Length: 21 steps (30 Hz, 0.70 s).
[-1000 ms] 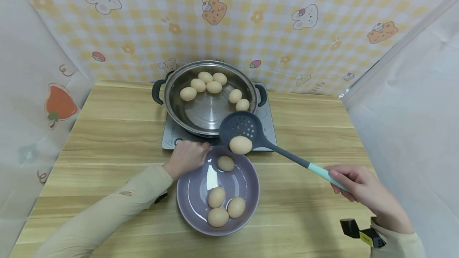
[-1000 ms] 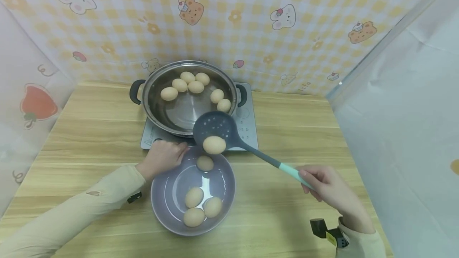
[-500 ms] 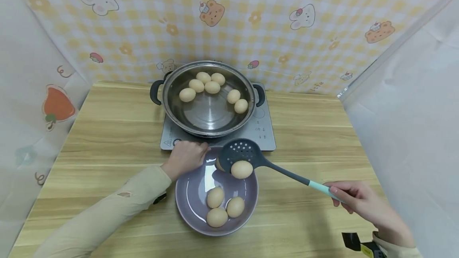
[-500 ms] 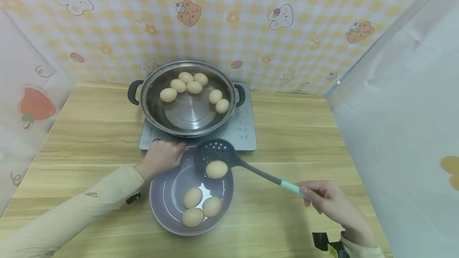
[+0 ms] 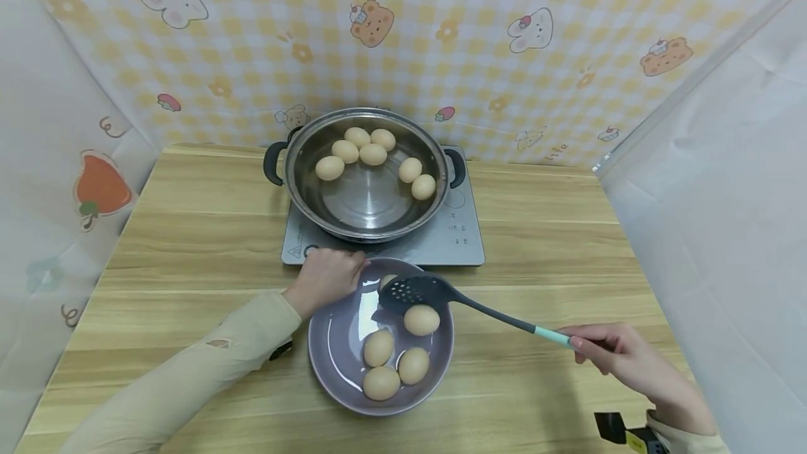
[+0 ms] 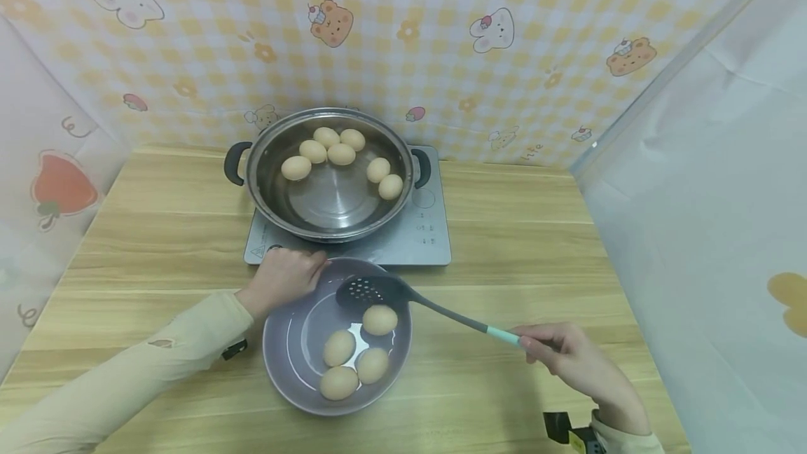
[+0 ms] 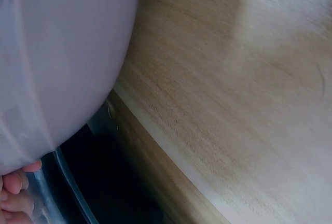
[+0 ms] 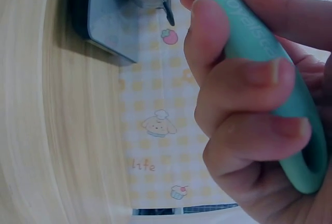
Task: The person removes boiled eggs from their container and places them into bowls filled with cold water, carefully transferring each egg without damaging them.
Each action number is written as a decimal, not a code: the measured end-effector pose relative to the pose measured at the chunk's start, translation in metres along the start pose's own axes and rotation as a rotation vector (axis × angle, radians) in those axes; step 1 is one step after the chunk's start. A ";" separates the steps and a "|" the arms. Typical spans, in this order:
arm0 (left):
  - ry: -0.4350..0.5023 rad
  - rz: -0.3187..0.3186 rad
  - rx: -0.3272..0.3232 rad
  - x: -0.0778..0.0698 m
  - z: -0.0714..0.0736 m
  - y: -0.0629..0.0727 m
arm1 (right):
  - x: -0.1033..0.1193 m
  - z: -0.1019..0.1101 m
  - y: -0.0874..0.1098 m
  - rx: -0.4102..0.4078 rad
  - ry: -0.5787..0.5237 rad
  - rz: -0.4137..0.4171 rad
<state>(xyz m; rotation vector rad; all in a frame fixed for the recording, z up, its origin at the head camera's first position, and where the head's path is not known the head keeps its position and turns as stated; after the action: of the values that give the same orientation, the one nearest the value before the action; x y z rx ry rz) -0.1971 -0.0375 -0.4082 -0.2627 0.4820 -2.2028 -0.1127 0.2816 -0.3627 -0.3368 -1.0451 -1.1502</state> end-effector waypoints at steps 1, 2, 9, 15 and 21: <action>0.000 0.000 0.000 0.000 0.000 0.000 | 0.000 0.000 0.000 -0.001 0.001 0.003; 0.000 0.001 -0.001 0.000 0.000 0.000 | 0.001 0.000 0.000 -0.004 0.005 0.008; 0.000 -0.017 -0.042 0.000 0.001 0.001 | 0.005 0.005 0.001 -0.065 0.056 0.025; -0.004 -0.015 -0.038 0.001 0.000 0.001 | 0.012 0.010 0.000 -0.070 0.054 0.054; 0.006 -0.002 -0.010 0.002 -0.002 0.001 | 0.024 0.012 -0.010 0.021 -0.088 0.115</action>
<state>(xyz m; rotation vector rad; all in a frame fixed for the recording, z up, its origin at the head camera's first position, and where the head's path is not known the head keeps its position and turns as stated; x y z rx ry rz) -0.1980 -0.0387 -0.4107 -0.2623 0.4967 -2.2046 -0.1270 0.2717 -0.3397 -0.4290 -1.0998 -1.0280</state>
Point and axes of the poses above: each hand's wrist, its own y-axis away from the middle knuckle, its own z-axis out of the back of the hand, x = y × z, the point moved 10 cm from there along -y, towards the middle knuckle, and after that the axes turned 3 degrees about -z, right-handed, at the moved point
